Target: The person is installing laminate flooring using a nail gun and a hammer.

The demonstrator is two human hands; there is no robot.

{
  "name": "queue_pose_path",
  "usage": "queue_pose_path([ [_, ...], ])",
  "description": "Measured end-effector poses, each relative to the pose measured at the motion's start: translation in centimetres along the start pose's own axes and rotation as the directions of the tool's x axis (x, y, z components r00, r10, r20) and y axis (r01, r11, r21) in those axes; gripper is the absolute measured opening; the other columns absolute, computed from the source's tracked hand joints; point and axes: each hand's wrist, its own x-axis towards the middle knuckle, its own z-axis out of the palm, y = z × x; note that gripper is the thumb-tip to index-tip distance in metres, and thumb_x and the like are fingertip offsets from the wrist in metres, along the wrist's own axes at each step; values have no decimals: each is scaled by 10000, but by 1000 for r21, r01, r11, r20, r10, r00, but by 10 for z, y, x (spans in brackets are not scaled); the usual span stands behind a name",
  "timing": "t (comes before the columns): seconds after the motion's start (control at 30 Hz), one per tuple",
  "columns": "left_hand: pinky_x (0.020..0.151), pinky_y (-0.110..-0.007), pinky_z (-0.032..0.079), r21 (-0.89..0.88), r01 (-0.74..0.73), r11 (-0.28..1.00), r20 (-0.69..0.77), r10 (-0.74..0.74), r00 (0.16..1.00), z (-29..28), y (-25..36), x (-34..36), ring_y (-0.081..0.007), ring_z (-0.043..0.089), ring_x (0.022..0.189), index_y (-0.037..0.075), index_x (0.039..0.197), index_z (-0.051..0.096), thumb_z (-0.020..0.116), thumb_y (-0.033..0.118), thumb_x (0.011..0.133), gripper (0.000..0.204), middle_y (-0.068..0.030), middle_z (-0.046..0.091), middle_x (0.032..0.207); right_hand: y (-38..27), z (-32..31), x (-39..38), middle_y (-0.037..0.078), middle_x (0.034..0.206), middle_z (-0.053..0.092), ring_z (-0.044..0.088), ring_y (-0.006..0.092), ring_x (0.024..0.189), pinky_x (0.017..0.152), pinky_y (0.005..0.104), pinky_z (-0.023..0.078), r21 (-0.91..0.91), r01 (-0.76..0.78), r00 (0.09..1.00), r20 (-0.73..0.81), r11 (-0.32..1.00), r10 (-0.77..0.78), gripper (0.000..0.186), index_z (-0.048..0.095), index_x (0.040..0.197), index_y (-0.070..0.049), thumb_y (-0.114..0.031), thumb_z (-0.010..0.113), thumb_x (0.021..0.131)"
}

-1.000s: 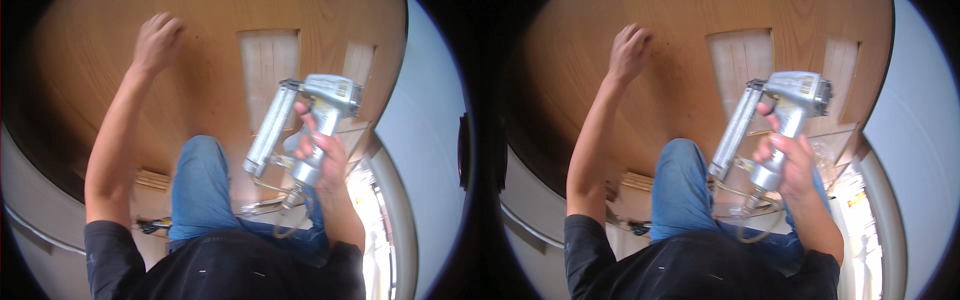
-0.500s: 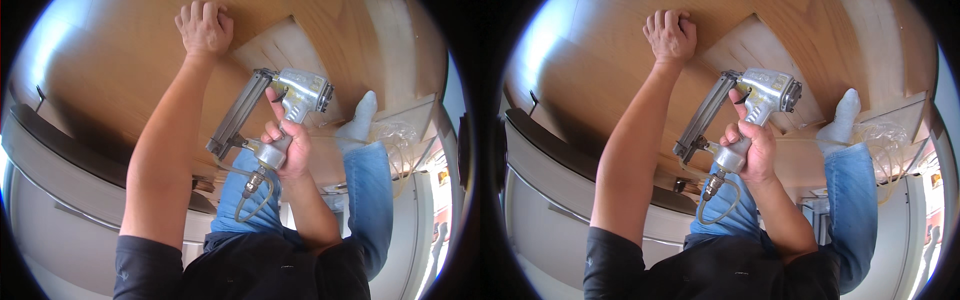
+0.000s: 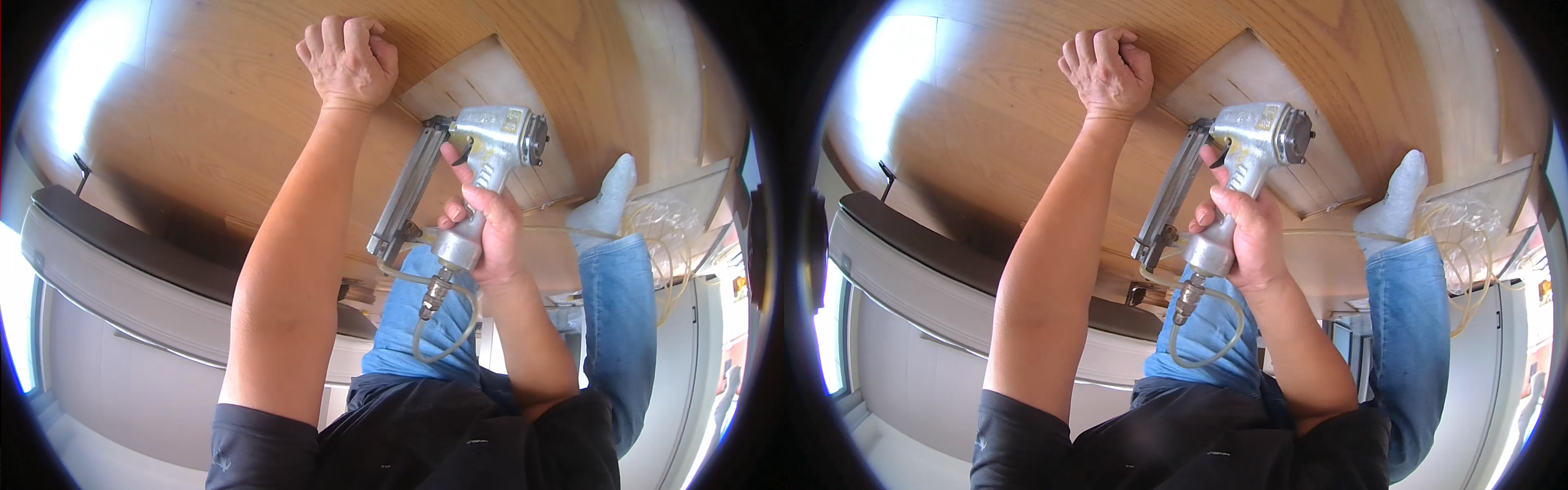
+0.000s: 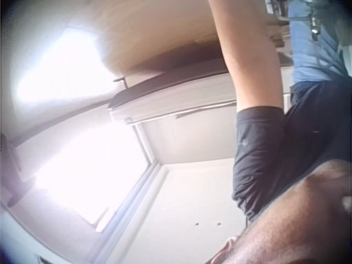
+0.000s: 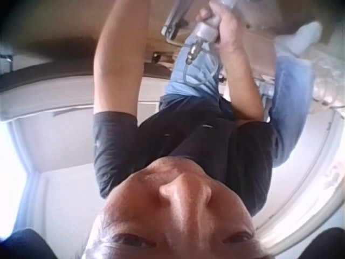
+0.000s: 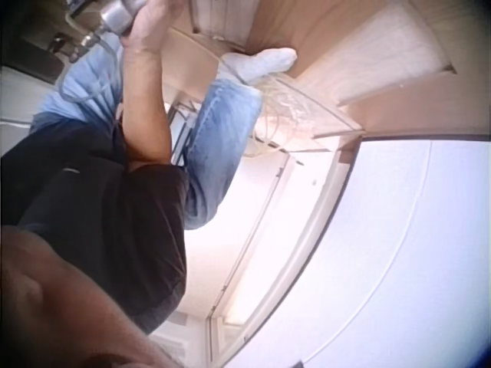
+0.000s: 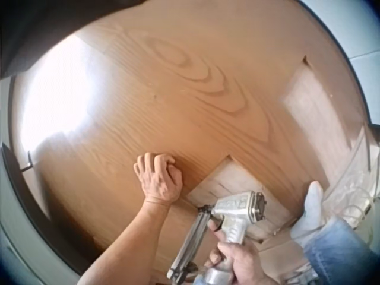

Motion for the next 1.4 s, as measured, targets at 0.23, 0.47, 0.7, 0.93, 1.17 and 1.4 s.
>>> queue_pose_path([
  [0.23,878,-466,355,4,11,1000,5,-11,1000,0,-3,1,-333,488,969,194,914,615,606,155,777,143,-76,561,985,4,0,-14,76,1216,568,608,146,713,652,379,581,-11,-30,993,-110,999,29,360,517,1236,-25,-104,630,903],
  [0.47,940,-496,336,15,3,1000,51,-4,999,1,-3,-1,-339,464,1014,162,967,600,573,138,811,160,-113,546,1037,-14,-50,-41,75,1510,482,531,93,714,698,315,548,89,62,991,-123,994,-51,621,398,1461,-32,-129,570,872],
  [0.7,957,-501,327,32,-1,999,77,-2,997,4,6,-3,-335,460,1025,154,960,591,570,134,815,148,-105,541,1056,-4,-72,-34,81,1458,518,588,123,749,695,364,569,163,18,997,-77,987,-5,544,446,1393,-27,-80,591,872],
  [0.93,933,-494,329,41,-34,999,30,33,999,7,13,-3,-340,452,1000,137,942,582,577,128,810,132,-107,529,1033,-17,-74,-31,115,1407,546,604,136,684,646,373,576,58,-31,991,-128,998,38,284,518,1170,-45,-64,608,900],
  [1.17,907,-487,335,48,-94,994,-5,95,995,8,10,-5,-343,448,996,136,918,576,590,135,814,105,-99,524,1019,-24,-83,-65,109,1263,604,611,145,665,622,364,576,-43,90,938,-331,995,-99,284,545,1181,-25,-56,614,907],
  [1.4,933,-503,325,30,-59,998,41,58,997,10,13,-7,-337,449,1049,141,974,589,581,127,829,146,-102,536,1072,-37,-135,-76,123,1422,563,576,138,711,666,352,562,10,73,969,-236,997,-69,521,501,1347,19,-91,582,844],
])
